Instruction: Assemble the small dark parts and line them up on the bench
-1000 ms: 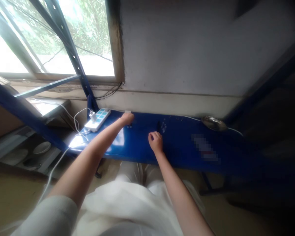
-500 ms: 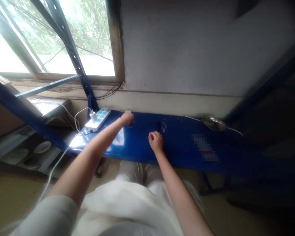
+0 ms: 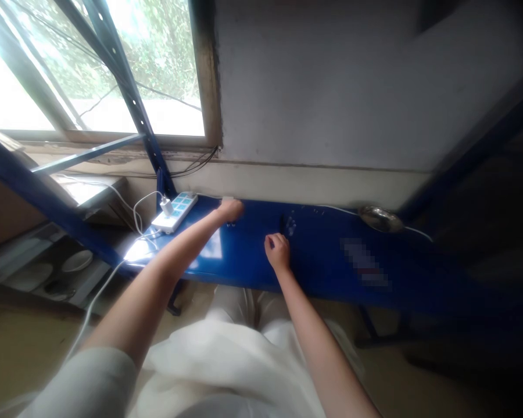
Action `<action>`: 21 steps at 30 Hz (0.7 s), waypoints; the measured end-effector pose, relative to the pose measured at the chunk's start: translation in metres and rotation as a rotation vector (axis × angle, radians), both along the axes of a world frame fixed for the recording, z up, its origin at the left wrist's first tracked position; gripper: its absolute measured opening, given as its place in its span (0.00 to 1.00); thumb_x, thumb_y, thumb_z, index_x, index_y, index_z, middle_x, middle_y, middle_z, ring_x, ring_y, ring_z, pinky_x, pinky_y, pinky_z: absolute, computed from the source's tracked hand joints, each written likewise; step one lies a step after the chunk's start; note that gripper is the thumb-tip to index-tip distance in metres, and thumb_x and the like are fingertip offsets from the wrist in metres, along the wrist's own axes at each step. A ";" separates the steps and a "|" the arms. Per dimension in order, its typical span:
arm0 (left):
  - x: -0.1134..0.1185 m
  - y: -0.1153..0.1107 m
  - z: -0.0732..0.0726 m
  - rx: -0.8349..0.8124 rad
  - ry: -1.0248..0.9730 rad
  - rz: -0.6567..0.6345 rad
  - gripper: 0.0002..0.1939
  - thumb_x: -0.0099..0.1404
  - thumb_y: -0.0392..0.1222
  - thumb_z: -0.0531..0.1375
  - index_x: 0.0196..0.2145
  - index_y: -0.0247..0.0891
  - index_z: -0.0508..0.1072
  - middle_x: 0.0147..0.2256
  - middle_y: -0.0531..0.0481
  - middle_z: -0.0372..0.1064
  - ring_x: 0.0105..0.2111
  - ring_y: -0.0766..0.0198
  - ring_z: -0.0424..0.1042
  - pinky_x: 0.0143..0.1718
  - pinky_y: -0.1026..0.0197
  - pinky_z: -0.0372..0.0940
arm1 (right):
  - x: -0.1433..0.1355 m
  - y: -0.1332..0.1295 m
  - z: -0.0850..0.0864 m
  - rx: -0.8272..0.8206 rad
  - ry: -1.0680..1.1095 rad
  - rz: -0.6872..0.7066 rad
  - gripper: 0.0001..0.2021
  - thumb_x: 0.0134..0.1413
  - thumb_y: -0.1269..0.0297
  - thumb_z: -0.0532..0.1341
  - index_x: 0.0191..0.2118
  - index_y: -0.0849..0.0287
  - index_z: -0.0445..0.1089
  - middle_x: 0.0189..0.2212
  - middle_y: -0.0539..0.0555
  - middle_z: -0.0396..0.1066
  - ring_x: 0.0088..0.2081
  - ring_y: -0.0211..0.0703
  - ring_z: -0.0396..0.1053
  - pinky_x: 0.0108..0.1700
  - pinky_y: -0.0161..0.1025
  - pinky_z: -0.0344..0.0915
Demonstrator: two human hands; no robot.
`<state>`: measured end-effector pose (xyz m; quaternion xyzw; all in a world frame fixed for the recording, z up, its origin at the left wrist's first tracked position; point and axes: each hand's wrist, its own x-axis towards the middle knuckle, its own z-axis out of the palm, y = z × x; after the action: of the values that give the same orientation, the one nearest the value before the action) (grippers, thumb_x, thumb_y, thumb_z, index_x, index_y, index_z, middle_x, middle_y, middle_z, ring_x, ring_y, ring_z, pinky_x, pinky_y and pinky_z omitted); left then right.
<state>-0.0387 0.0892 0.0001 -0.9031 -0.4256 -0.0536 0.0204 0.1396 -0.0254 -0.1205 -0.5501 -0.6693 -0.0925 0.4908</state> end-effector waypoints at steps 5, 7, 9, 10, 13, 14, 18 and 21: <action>0.032 -0.022 -0.006 0.062 0.023 -0.233 0.17 0.64 0.39 0.48 0.44 0.36 0.72 0.42 0.44 0.70 0.41 0.60 0.68 0.40 0.62 0.61 | 0.000 0.000 0.001 0.042 0.119 -0.024 0.11 0.58 0.66 0.49 0.31 0.60 0.66 0.26 0.55 0.67 0.31 0.41 0.64 0.36 0.38 0.61; 0.048 -0.035 -0.016 0.052 0.035 -0.281 0.20 0.64 0.40 0.47 0.52 0.37 0.66 0.45 0.43 0.68 0.43 0.59 0.68 0.41 0.61 0.60 | 0.001 0.000 0.000 0.060 0.200 -0.060 0.11 0.59 0.64 0.47 0.32 0.60 0.64 0.26 0.55 0.66 0.31 0.41 0.64 0.36 0.38 0.61; 0.061 -0.048 -0.027 0.029 0.047 -0.290 0.24 0.64 0.40 0.47 0.58 0.39 0.57 0.46 0.43 0.67 0.43 0.58 0.67 0.40 0.61 0.60 | 0.002 0.001 -0.001 0.068 0.277 -0.090 0.12 0.59 0.63 0.46 0.33 0.60 0.64 0.27 0.56 0.66 0.31 0.41 0.64 0.36 0.38 0.62; 0.067 -0.054 -0.033 0.016 0.047 -0.276 0.26 0.64 0.39 0.47 0.60 0.40 0.53 0.46 0.43 0.66 0.43 0.58 0.67 0.39 0.61 0.60 | 0.002 0.002 -0.002 0.065 0.310 -0.102 0.12 0.59 0.62 0.46 0.33 0.60 0.63 0.28 0.56 0.66 0.31 0.42 0.64 0.36 0.39 0.62; 0.080 -0.066 -0.047 -0.005 0.030 -0.220 0.28 0.64 0.36 0.45 0.62 0.42 0.46 0.47 0.43 0.65 0.44 0.58 0.66 0.39 0.61 0.59 | 0.003 0.003 -0.003 0.030 0.393 -0.129 0.13 0.59 0.59 0.46 0.33 0.60 0.63 0.29 0.57 0.67 0.32 0.42 0.65 0.36 0.39 0.62; 0.084 -0.068 -0.051 -0.010 0.022 -0.195 0.29 0.64 0.35 0.44 0.62 0.43 0.45 0.47 0.43 0.64 0.44 0.58 0.65 0.40 0.61 0.59 | 0.003 0.003 -0.003 0.016 0.422 -0.140 0.13 0.59 0.59 0.46 0.34 0.60 0.63 0.29 0.58 0.67 0.32 0.43 0.65 0.37 0.39 0.62; 0.092 -0.067 -0.062 -0.044 0.000 -0.119 0.28 0.64 0.33 0.44 0.61 0.44 0.49 0.49 0.42 0.62 0.46 0.56 0.63 0.42 0.58 0.57 | 0.005 0.005 -0.004 -0.026 0.542 -0.195 0.15 0.59 0.58 0.44 0.35 0.60 0.63 0.32 0.60 0.68 0.34 0.44 0.66 0.39 0.40 0.63; 0.095 -0.063 -0.065 -0.057 -0.035 -0.109 0.25 0.64 0.33 0.45 0.58 0.43 0.57 0.48 0.41 0.62 0.46 0.56 0.63 0.43 0.56 0.57 | 0.006 0.008 -0.006 -0.044 0.606 -0.220 0.15 0.58 0.58 0.44 0.36 0.60 0.62 0.33 0.61 0.68 0.36 0.44 0.66 0.40 0.41 0.63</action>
<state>0.0566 0.0261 -0.0653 -0.9241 -0.3774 -0.0584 -0.0157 0.1458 -0.0171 -0.1261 -0.6320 -0.4311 0.0377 0.6429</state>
